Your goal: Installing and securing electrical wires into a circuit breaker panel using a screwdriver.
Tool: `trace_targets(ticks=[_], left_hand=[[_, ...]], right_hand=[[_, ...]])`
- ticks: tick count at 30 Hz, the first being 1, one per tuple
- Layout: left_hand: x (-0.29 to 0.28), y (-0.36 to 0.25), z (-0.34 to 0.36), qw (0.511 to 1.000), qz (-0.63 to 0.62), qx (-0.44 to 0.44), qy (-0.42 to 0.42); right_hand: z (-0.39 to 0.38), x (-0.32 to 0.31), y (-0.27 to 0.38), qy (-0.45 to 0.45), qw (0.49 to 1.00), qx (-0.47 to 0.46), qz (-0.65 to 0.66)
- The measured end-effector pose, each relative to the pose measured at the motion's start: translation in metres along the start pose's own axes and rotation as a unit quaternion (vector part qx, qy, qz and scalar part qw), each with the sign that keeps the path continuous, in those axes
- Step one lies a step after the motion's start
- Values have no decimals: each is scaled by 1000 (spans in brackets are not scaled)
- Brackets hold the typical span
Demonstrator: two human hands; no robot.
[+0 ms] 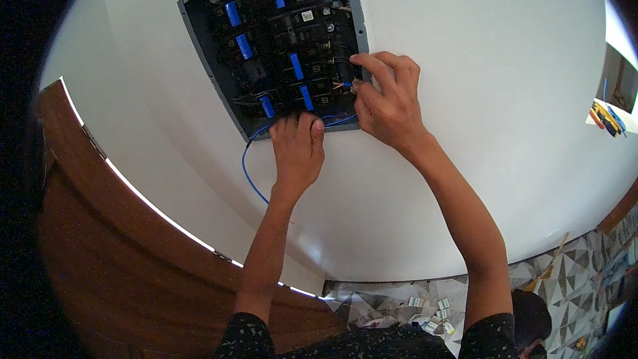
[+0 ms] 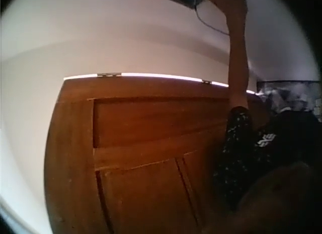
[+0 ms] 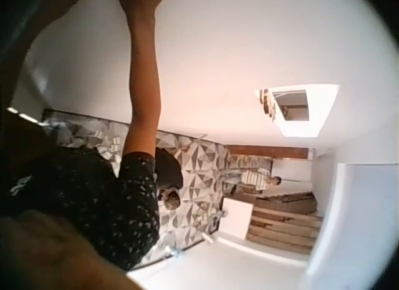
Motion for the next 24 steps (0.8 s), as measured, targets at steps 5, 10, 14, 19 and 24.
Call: trace_targets(ticks=[5, 10, 14, 19, 24], left_hand=[[3, -5, 4, 995, 74, -39, -58], [-2, 2, 13, 992, 33, -118, -27], [7, -4, 18, 988, 74, -127, -37], [43, 7, -8, 936, 339, 97, -23], [28, 87, 6, 960, 259, 100, -22]], right_hand=[[0, -3, 1, -13, 999, 24, 40], [3, -3, 4, -32, 995, 49, 77], [4, -10, 0, -16, 996, 37, 79], [-12, 6, -7, -50, 986, -41, 154], [1, 40, 4, -98, 985, 3, 139]])
Point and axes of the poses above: each hand's wrist, its own z-axis towards the middle knuckle, its own x-axis out of the palm, y = z × x, the point moved 7 cm from there along z, towards the middle knuckle, and after that the axes turned 5 degrees about -y, right-handed, at the moved point
